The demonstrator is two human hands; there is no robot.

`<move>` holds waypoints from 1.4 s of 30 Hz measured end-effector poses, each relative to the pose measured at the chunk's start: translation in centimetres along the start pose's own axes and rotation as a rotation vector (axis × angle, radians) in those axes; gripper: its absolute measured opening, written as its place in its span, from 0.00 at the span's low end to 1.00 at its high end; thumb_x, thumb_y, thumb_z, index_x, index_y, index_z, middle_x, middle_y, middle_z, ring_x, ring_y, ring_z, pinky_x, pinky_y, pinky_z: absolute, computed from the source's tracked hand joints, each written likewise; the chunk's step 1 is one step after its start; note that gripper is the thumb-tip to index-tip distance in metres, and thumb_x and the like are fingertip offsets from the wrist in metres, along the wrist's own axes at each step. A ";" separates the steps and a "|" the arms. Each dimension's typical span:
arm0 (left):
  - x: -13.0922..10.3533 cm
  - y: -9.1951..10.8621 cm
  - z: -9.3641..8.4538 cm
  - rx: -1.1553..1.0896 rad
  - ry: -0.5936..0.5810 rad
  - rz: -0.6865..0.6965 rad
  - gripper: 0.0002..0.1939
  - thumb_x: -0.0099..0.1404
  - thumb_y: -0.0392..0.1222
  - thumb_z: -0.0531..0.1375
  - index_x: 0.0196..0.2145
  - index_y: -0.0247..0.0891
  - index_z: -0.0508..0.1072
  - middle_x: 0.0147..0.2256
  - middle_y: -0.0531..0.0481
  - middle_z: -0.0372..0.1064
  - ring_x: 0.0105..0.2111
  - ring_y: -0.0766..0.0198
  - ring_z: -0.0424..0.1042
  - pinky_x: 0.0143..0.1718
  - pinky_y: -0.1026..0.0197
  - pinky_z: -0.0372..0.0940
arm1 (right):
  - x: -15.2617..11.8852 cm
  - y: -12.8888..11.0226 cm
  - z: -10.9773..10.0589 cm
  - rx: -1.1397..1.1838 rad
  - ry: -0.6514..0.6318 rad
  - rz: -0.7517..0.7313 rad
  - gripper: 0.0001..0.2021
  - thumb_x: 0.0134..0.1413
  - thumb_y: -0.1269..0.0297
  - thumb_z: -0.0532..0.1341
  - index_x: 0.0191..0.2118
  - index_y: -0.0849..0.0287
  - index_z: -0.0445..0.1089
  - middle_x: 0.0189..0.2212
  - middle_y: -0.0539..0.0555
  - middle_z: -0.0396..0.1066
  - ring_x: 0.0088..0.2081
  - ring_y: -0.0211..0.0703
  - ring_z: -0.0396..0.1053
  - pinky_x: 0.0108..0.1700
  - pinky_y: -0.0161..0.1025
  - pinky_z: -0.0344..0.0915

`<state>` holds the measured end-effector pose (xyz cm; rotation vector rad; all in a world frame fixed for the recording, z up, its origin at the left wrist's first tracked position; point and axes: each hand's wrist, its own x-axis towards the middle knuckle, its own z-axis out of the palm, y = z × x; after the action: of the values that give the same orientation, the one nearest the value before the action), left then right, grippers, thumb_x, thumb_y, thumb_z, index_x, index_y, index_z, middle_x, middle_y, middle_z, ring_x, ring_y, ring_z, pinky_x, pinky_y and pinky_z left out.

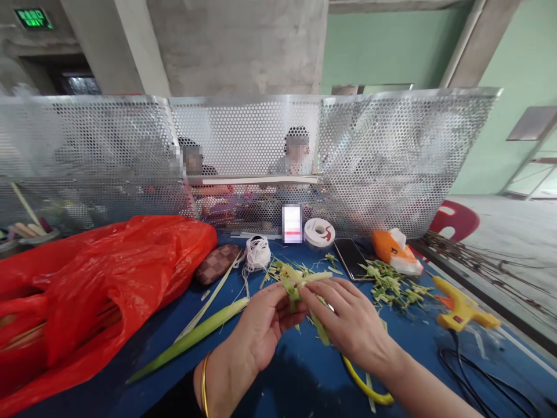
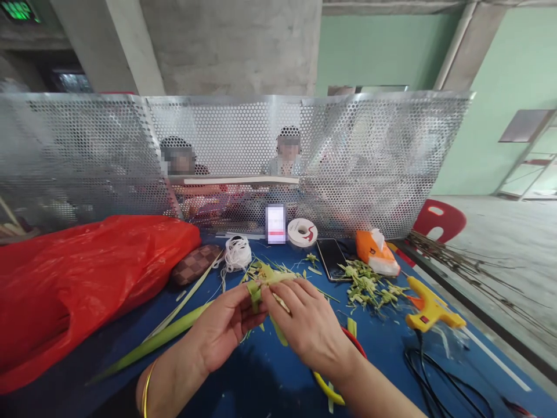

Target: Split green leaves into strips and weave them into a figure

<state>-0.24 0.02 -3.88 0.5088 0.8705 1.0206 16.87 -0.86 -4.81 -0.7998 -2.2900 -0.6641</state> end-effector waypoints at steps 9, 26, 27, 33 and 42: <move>-0.5 0.2 0.6 0.116 0.034 0.000 0.03 0.60 0.36 0.63 0.32 0.34 0.76 0.27 0.48 0.75 0.25 0.67 0.73 0.29 0.66 0.68 | -0.1 -0.1 -0.2 0.076 0.002 -0.043 0.15 0.65 0.73 0.48 0.49 0.65 0.69 0.41 0.60 0.75 0.42 0.48 0.71 0.46 0.47 0.66; -0.6 0.3 0.5 0.169 0.030 0.034 0.08 0.54 0.39 0.68 0.32 0.34 0.77 0.25 0.49 0.73 0.22 0.68 0.71 0.26 0.68 0.67 | 1.1 -0.1 -1.7 0.261 -0.183 0.078 0.11 0.60 0.76 0.57 0.47 0.60 0.69 0.38 0.56 0.73 0.40 0.48 0.69 0.46 0.47 0.65; -0.6 0.2 0.5 0.180 0.023 0.038 0.10 0.53 0.40 0.69 0.32 0.34 0.77 0.25 0.50 0.72 0.22 0.69 0.70 0.25 0.68 0.66 | 1.1 0.0 -1.6 0.279 -0.167 0.079 0.10 0.61 0.74 0.57 0.46 0.60 0.69 0.38 0.56 0.73 0.40 0.47 0.70 0.45 0.46 0.65; -0.8 -0.3 0.9 0.268 0.042 0.049 0.15 0.49 0.45 0.71 0.32 0.33 0.77 0.23 0.49 0.73 0.22 0.67 0.72 0.24 0.68 0.66 | 0.7 0.0 -0.6 0.493 -0.025 0.263 0.08 0.63 0.72 0.55 0.38 0.57 0.72 0.33 0.53 0.73 0.35 0.43 0.70 0.40 0.42 0.64; -0.3 -1.0 0.8 0.376 0.036 0.121 0.17 0.51 0.48 0.69 0.35 0.33 0.78 0.25 0.47 0.76 0.22 0.67 0.72 0.27 0.66 0.67 | 0.5 -1.3 0.2 0.581 0.055 0.661 0.11 0.61 0.67 0.57 0.26 0.56 0.68 0.28 0.52 0.68 0.32 0.44 0.67 0.34 0.39 0.63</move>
<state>0.82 -0.70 -4.01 0.8707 1.0808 0.9806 15.59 -1.44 -4.98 -1.1225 -1.8379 0.2630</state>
